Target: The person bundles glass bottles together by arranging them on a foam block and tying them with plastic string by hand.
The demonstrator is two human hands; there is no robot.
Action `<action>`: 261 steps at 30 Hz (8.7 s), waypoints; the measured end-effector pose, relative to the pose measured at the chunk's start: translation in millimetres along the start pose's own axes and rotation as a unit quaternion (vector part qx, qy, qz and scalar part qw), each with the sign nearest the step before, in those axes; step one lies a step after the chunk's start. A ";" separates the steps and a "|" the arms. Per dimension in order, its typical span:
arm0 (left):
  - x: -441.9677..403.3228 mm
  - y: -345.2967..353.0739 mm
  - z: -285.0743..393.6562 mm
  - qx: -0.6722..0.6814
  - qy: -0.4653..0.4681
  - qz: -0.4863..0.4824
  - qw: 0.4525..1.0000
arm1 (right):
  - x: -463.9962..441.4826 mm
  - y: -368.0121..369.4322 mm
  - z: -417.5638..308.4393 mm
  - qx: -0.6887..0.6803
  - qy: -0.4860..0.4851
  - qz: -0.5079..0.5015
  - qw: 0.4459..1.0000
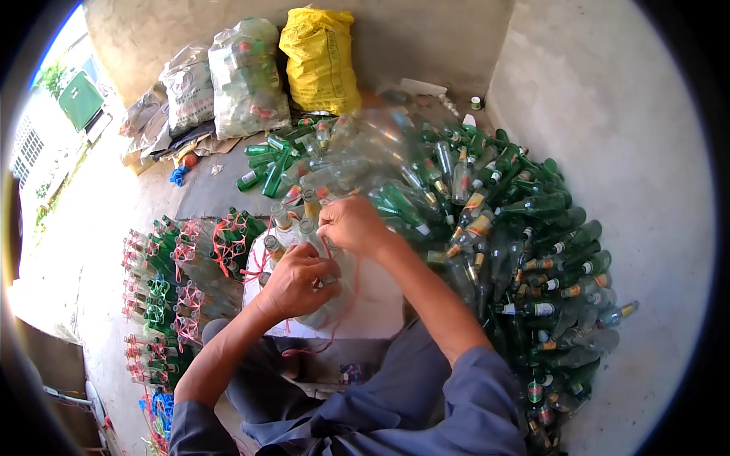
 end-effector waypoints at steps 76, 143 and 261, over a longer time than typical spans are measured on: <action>-31.1 -51.5 -93.0 -0.057 -0.244 -0.013 0.968 | 58.9 71.6 113.1 -0.382 0.187 0.011 0.905; -53.0 15.8 -43.9 -0.035 -0.025 -0.081 0.996 | 93.8 4.8 135.8 -0.289 0.320 0.107 0.896; -8.9 -24.7 -115.9 0.161 -0.452 -0.096 0.872 | 5.9 76.4 174.1 -0.562 0.339 0.003 0.754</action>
Point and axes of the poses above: each hand's wrist, its own x-axis away from the middle knuckle, its own y-axis out of the palm, z = x × y, the point moved 10 cm from there along -x, towards the middle knuckle, and after that the axes turned 4 degrees about -z, right-handed, at the moved point
